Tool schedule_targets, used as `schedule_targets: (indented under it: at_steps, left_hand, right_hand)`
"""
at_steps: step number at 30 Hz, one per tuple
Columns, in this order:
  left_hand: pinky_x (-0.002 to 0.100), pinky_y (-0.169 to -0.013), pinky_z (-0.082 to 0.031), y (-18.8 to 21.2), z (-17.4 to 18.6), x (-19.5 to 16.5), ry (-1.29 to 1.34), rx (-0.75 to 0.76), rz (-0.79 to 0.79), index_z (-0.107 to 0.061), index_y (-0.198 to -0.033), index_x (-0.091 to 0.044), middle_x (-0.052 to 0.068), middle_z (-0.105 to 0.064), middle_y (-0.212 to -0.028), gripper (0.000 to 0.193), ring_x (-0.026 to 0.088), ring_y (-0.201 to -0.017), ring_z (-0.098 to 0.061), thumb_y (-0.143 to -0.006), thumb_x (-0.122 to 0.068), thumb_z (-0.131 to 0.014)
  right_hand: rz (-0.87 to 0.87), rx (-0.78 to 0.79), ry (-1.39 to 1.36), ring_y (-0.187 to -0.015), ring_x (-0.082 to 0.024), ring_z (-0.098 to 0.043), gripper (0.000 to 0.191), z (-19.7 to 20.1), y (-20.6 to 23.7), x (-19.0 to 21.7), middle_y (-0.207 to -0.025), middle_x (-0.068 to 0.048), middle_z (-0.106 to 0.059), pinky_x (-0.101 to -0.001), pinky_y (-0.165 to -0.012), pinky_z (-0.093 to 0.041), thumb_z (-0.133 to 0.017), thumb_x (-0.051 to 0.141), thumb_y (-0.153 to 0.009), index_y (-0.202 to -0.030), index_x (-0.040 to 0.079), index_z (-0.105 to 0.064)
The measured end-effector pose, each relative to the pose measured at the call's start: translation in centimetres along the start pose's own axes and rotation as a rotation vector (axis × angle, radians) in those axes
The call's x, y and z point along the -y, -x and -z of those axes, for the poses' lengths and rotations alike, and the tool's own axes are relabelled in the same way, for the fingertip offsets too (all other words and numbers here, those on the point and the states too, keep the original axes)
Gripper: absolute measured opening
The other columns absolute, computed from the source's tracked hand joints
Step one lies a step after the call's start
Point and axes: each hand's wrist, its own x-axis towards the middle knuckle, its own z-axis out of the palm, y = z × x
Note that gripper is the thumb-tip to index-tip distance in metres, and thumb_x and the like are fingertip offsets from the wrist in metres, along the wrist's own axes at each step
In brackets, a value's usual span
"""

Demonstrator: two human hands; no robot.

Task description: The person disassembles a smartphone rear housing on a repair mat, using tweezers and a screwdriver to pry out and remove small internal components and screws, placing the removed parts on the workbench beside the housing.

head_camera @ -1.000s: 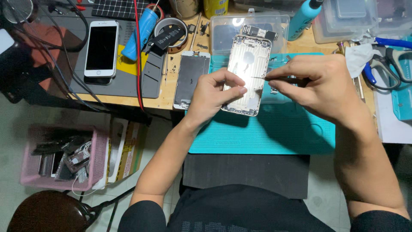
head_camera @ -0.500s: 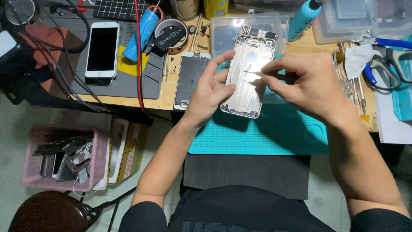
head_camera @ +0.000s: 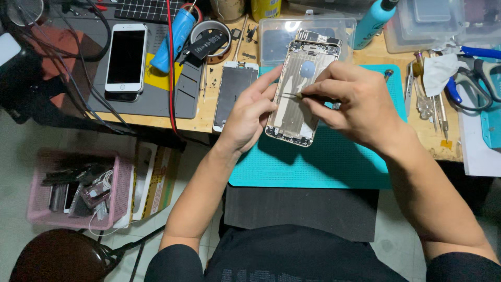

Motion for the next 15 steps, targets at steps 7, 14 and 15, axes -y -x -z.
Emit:
schedule_targets:
  at_steps: [7, 14, 15]
  left_hand:
    - [0.033, -0.107, -0.052, -0.1, 0.0, 0.2, -0.039, 0.009, -0.030, -0.030, -0.161, 0.005, 0.019, -0.060, -0.141, 0.064, 0.021, -0.125, -0.062, -0.100, 0.008, -0.049]
    - [0.033, -0.110, -0.050, -0.3, 0.1, 1.1, -0.145, -0.027, -0.097, -0.031, -0.160, 0.007, 0.019, -0.059, -0.145, 0.057, 0.020, -0.128, -0.061, -0.105, 0.005, -0.046]
    - [0.032, -0.111, -0.049, -0.3, 0.1, 1.2, -0.160, -0.036, -0.105, -0.032, -0.159, 0.007, 0.018, -0.058, -0.146, 0.055, 0.020, -0.130, -0.060, -0.106, 0.004, -0.045]
  right_hand:
    - [-0.004, 0.012, -0.017, -0.080, -0.025, -0.068, 0.021, 0.0, 0.0, 0.2, -0.092, -0.010, -0.067, -0.0332, -0.072, -0.054, -0.082, 0.007, -0.084, -0.105, 0.005, -0.078]
    - [-0.012, 0.008, -0.027, -0.082, -0.025, -0.069, 0.021, -0.2, 0.2, 0.0, -0.094, -0.009, -0.068, -0.0324, -0.073, -0.055, -0.081, 0.007, -0.084, -0.105, 0.005, -0.078]
    - [-0.017, 0.009, -0.034, -0.082, -0.025, -0.069, 0.021, -0.2, 0.2, 0.0, -0.094, -0.009, -0.068, -0.0323, -0.073, -0.055, -0.081, 0.007, -0.085, -0.105, 0.005, -0.078]
